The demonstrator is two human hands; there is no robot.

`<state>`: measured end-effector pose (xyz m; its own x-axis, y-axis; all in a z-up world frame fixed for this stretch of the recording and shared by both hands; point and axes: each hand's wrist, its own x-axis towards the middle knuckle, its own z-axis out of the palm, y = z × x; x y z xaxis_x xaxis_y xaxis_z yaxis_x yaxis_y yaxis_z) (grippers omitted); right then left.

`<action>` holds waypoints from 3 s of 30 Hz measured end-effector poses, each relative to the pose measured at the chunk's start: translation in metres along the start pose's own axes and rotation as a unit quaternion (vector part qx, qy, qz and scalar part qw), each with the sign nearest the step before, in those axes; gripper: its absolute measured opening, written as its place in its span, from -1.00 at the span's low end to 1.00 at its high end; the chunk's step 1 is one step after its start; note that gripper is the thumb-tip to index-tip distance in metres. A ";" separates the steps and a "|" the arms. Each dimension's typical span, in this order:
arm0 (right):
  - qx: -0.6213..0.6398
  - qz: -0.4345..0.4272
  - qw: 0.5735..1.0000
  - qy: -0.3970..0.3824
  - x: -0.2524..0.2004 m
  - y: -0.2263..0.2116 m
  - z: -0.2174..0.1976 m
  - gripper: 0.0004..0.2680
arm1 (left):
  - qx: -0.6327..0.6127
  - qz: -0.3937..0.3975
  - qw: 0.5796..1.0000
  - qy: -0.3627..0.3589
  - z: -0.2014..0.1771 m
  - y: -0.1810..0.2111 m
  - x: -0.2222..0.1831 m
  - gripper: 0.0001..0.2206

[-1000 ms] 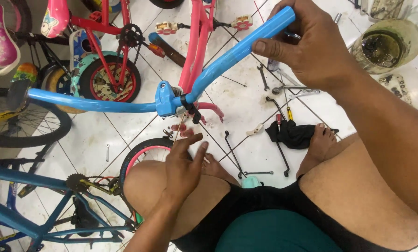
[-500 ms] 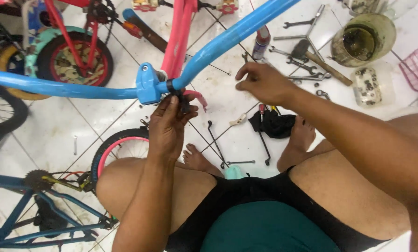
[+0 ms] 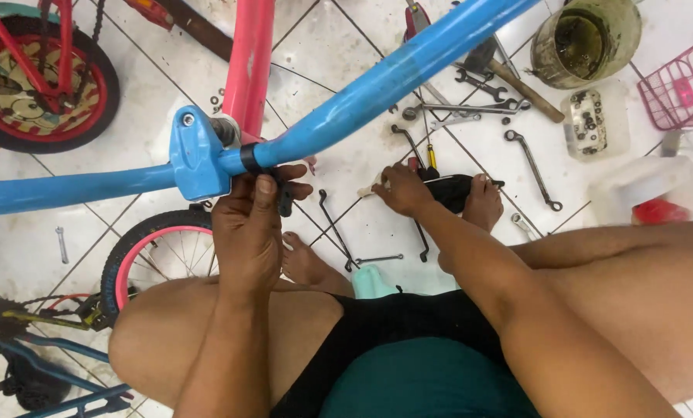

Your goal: Installing a brake lever onto a bicycle handlebar and securing it with a tool.

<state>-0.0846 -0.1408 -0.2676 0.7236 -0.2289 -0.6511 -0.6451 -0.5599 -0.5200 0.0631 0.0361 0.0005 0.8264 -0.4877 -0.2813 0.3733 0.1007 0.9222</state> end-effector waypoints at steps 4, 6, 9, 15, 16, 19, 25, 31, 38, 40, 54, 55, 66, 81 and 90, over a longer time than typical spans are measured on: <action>0.127 0.083 0.956 0.252 0.031 0.040 -0.004 -0.78 | 0.010 0.016 1.000 -0.019 0.003 0.004 0.004 -0.80; 0.098 0.110 0.928 0.343 0.056 0.084 0.009 -0.76 | -0.024 0.028 0.999 -0.019 0.000 0.000 0.001 -0.80; 0.126 0.193 0.946 0.228 0.083 0.151 0.024 -0.68 | -0.026 0.041 0.999 -0.025 -0.001 -0.001 0.000 -0.81; 0.093 0.192 0.953 0.216 0.091 0.163 0.029 -0.73 | -0.065 0.032 0.995 -0.072 0.002 0.002 0.004 -0.82; 0.091 0.194 0.950 0.226 0.083 0.149 0.020 -0.73 | -0.082 0.034 0.994 -0.070 -0.002 -0.002 0.004 -0.82; 0.053 0.186 0.950 0.246 0.069 0.110 -0.018 -0.74 | -0.114 0.039 0.990 -0.075 -0.008 -0.008 0.005 -0.80; -0.070 0.175 0.957 0.219 0.015 0.043 -0.132 -0.75 | -0.104 0.014 0.993 -0.047 0.001 -0.017 -0.002 -0.68; -0.041 0.204 0.965 0.160 0.033 0.106 -0.081 -0.68 | -0.020 -0.041 0.994 0.094 0.016 -0.025 -0.022 -0.74; -0.030 0.211 0.975 0.059 0.030 0.102 -0.012 -0.62 | 0.305 -0.180 0.922 -0.157 0.032 -0.073 -0.014 -0.74; 0.039 0.193 0.975 0.106 0.022 0.057 -0.065 -0.59 | 0.412 -0.157 0.877 -0.189 0.034 -0.063 -0.009 -0.67; 0.142 0.111 0.938 0.295 0.127 -0.002 -0.165 -0.53 | 0.583 -0.094 0.767 -0.252 0.036 -0.029 0.006 -0.55; 0.133 0.127 0.944 0.274 0.112 -0.017 -0.167 -0.53 | 0.583 -0.081 0.771 -0.243 0.035 -0.025 0.007 -0.57; 0.078 0.136 0.981 0.111 -0.143 -0.094 -0.159 -0.42 | 0.327 -0.192 0.920 -0.105 0.035 -0.048 0.009 -0.35; 0.186 -0.227 0.949 0.115 -0.312 -0.105 -0.064 -0.45 | -0.058 -0.138 0.975 -0.165 0.033 0.001 -0.064 -0.64; 0.330 -0.270 0.893 0.145 -0.300 -0.149 -0.053 -0.28 | -0.118 -0.075 0.982 -0.128 0.005 0.004 -0.072 -0.80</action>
<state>-0.1926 -0.0305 0.0347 0.9445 -0.3171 -0.0865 -0.1176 -0.0805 -0.9898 0.0032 0.0675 0.0253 0.6330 -0.7118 -0.3043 0.5947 0.1955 0.7798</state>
